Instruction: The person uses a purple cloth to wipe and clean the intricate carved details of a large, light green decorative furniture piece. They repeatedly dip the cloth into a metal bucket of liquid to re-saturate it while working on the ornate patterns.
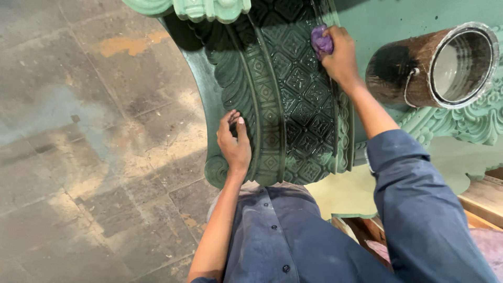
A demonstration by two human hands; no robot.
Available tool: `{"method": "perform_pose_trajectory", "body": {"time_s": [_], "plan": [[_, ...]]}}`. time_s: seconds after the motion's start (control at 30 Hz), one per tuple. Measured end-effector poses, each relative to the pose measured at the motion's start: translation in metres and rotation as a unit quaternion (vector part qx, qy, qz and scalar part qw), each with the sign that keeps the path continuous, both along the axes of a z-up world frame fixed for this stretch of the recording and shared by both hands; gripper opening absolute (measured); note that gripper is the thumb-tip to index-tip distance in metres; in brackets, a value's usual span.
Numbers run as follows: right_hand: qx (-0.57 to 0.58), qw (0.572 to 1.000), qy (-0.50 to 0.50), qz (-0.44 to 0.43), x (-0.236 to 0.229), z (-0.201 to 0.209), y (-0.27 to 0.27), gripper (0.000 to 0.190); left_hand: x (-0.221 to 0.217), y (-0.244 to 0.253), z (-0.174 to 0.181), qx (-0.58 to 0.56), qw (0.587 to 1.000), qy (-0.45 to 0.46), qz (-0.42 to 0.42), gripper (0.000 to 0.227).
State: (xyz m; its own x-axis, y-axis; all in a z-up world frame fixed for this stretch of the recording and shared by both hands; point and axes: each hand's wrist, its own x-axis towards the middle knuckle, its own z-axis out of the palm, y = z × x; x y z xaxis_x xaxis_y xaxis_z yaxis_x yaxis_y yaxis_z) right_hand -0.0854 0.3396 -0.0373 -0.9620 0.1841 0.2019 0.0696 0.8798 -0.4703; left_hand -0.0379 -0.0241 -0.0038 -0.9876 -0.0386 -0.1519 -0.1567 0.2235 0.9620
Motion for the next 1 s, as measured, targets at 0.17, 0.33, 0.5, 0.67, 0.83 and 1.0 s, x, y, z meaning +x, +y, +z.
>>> {"method": "perform_pose_trajectory", "body": {"time_s": [0.17, 0.33, 0.5, 0.67, 0.83, 1.0], "plan": [[-0.304, 0.945, -0.075, -0.090, -0.029, 0.011, 0.011, 0.032, -0.006, -0.002, 0.001, 0.000, 1.000, 0.017, 0.013, 0.025], [-0.405, 0.866, -0.158, -0.247, -0.041, 0.003, 0.000, 0.018, -0.006, 0.006, 0.004, 0.010, 1.000, 0.003, 0.022, 0.024], [-0.470, 0.792, -0.227, -0.316, -0.049, 0.027, 0.001, 0.021, -0.011, 0.008, 0.005, 0.016, 0.999, 0.005, 0.031, 0.025], [-0.348, 0.838, -0.327, -0.265, -0.043, 0.029, 0.006, 0.028, -0.011, 0.014, 0.005, 0.018, 0.999, -0.009, 0.026, 0.026], [-0.207, 0.960, -0.173, -0.078, -0.019, 0.018, -0.012, 0.032, -0.008, 0.027, 0.003, 0.018, 1.000, 0.003, 0.012, 0.026], [-0.081, 0.975, -0.207, -0.021, 0.036, 0.027, -0.049, 0.031, -0.009, 0.038, 0.008, 0.016, 1.000, 0.003, -0.003, 0.025]]}}
